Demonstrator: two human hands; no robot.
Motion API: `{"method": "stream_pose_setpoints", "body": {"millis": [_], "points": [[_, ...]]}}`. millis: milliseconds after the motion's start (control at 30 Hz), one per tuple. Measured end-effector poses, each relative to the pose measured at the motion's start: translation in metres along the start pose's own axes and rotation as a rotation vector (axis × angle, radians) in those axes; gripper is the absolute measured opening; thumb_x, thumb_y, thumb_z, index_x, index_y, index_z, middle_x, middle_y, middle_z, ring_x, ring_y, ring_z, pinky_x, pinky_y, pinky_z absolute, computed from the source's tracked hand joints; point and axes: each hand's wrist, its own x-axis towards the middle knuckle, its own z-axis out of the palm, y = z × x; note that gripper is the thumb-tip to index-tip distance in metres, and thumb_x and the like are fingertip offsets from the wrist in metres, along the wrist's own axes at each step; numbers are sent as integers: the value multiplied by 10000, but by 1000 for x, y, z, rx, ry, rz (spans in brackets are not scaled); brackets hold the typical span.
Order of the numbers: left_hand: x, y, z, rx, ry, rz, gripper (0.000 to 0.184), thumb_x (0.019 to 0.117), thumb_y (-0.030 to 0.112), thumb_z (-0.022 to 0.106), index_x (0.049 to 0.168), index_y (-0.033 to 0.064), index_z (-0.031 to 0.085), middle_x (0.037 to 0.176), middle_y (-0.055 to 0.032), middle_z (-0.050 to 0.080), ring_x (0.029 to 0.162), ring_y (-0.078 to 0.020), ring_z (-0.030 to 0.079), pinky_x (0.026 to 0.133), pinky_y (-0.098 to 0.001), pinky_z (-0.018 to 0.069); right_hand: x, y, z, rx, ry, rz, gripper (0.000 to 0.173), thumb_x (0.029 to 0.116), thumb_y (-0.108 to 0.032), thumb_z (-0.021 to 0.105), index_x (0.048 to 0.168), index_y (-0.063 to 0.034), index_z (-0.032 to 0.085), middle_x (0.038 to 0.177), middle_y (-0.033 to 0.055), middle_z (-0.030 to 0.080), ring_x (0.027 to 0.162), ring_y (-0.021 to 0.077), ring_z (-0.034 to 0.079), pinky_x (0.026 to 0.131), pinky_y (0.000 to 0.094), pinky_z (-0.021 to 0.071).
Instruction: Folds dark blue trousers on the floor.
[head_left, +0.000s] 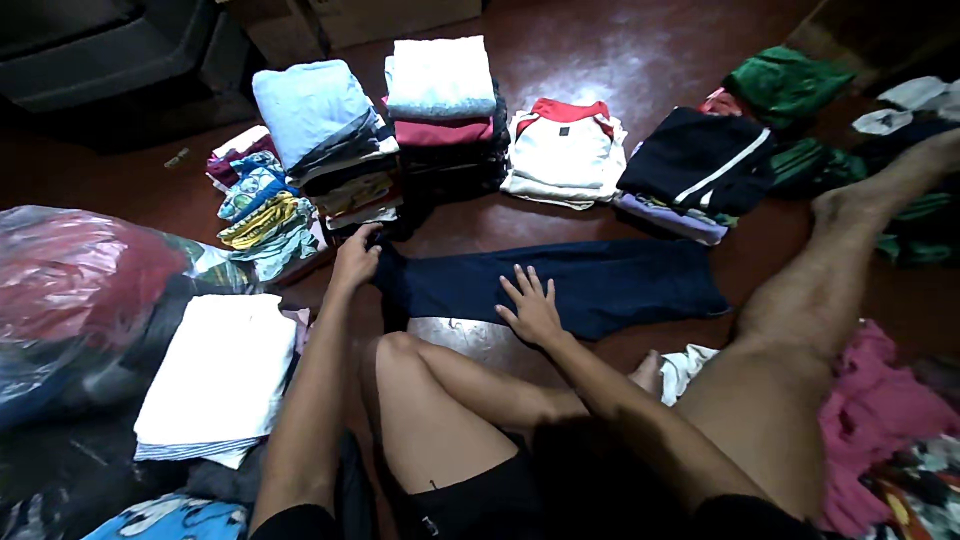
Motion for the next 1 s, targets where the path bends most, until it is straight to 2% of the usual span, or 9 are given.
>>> {"method": "stream_pose_setpoints", "body": {"millis": [200,267,333,400,467,600,700,800,1000], "points": [[-25,58,22,-8,62,-2,553,1004,95,575,1539,170,459,1421,-238,560,1286,-415,569,1058,-610,470,47,-18,0,96,-166,-67,682,1016,-687,336,1610,-352,346,1736,25,130,1599,338,2,1162,790,-32],[-42,81,36,-3,78,15,594,986,92,578,1554,194,438,1411,-252,553,1260,-434,577,1017,-617,494,51,-20,-6,380,-60,-43,565,1053,-532,449,1544,-256,492,1683,40,309,1591,305,134,1184,767,-35],[-66,100,57,-30,82,76,638,982,126,581,1572,277,394,1419,-234,536,1180,-445,604,898,-630,537,46,-17,-27,638,88,-1,465,1074,-378,493,1476,-154,564,1565,86,494,1498,282,385,1223,673,181],[-75,113,87,-51,54,113,682,985,149,593,1589,344,342,1440,-209,516,1113,-434,629,819,-626,558,28,-3,-52,769,151,18,387,1068,-306,540,1394,-114,617,1412,105,620,1308,253,586,1114,532,456],[-67,126,119,-58,19,117,709,985,153,595,1602,362,314,1440,-191,511,1024,-410,664,758,-618,580,-1,25,-74,789,102,-2,341,1047,-295,585,1330,-118,653,1290,73,687,1182,184,661,1037,452,541],[-29,117,199,-4,28,82,640,971,213,608,1569,274,390,1412,-201,533,1036,-399,676,783,-616,588,-78,95,-91,665,-82,3,374,1031,-371,581,1297,-127,679,1222,41,715,1106,122,683,994,375,565],[-17,100,243,65,-7,-23,660,943,259,659,1548,160,414,1450,-230,512,1153,-414,644,893,-606,569,-124,141,-80,727,-49,230,320,1028,-314,597,1255,-109,695,1137,54,732,1000,138,706,918,380,588],[-17,105,248,97,-8,-80,581,958,276,637,1492,115,475,1455,-215,509,1177,-383,639,932,-562,565,-128,159,-87,747,66,425,277,1015,-256,626,1216,-81,699,1080,99,731,937,190,705,876,434,581],[-21,111,230,28,152,-101,431,976,260,580,1381,115,558,1368,-174,591,1031,-352,693,845,-572,579,-87,160,-103,798,85,320,331,1030,-311,606,1276,-101,673,1128,81,732,991,166,707,909,404,580]]}}
